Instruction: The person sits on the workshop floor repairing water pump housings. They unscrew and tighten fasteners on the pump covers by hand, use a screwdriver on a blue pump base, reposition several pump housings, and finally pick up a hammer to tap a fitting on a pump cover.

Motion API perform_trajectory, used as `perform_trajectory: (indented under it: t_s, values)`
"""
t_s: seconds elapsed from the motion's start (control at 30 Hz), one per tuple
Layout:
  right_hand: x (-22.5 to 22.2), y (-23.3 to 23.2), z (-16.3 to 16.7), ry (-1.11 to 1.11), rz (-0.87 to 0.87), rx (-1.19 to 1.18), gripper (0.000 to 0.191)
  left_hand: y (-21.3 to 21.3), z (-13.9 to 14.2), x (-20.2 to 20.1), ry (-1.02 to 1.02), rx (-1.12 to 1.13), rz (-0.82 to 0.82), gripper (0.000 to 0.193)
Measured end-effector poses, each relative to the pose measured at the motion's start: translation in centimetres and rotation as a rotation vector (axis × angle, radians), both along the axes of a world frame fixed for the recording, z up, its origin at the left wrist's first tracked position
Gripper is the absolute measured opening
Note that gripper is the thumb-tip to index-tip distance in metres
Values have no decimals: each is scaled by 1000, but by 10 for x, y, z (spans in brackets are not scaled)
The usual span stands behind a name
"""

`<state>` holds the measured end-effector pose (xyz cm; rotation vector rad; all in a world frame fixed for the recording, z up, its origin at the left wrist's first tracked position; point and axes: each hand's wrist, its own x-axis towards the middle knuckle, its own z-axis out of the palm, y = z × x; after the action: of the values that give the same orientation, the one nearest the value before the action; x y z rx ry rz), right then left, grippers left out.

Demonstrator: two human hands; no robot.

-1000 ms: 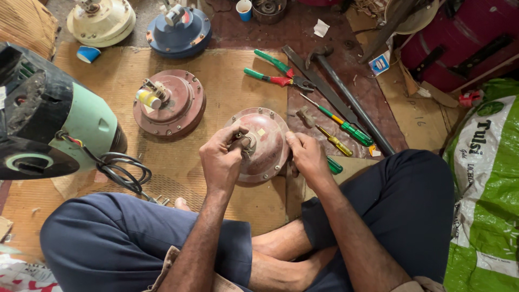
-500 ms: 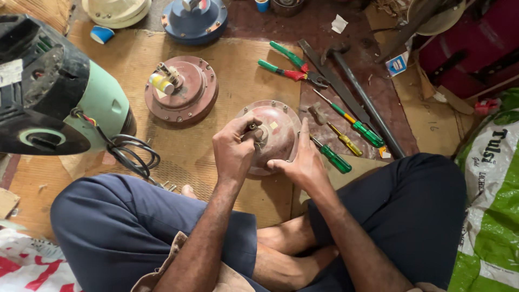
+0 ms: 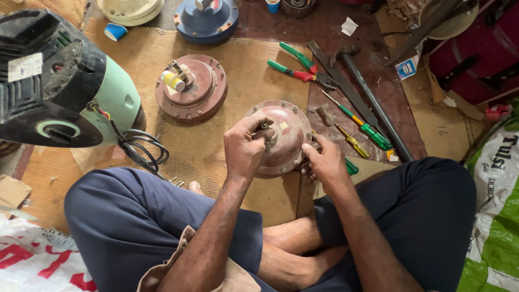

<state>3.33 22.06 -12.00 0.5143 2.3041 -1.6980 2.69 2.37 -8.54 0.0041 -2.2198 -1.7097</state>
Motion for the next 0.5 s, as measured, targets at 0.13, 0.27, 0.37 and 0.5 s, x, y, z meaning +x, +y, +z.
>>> perform_trajectory:
  t_s: [0.13, 0.27, 0.37, 0.5]
  values:
    - [-12, 5, -12, 214, 15, 164, 35, 3, 2, 0, 34, -26, -16, 24]
    - [-30, 6, -15, 244, -89, 56, 30, 3, 5, 0, 26, -46, -11, 24]
    - [-32, 7, -10, 143, -132, -247, 29, 2, 6, -1, 18, -45, 6, 23]
    - [-19, 7, -4, 83, -108, -163, 29, 4, 5, -1, 10, -27, 8, 24]
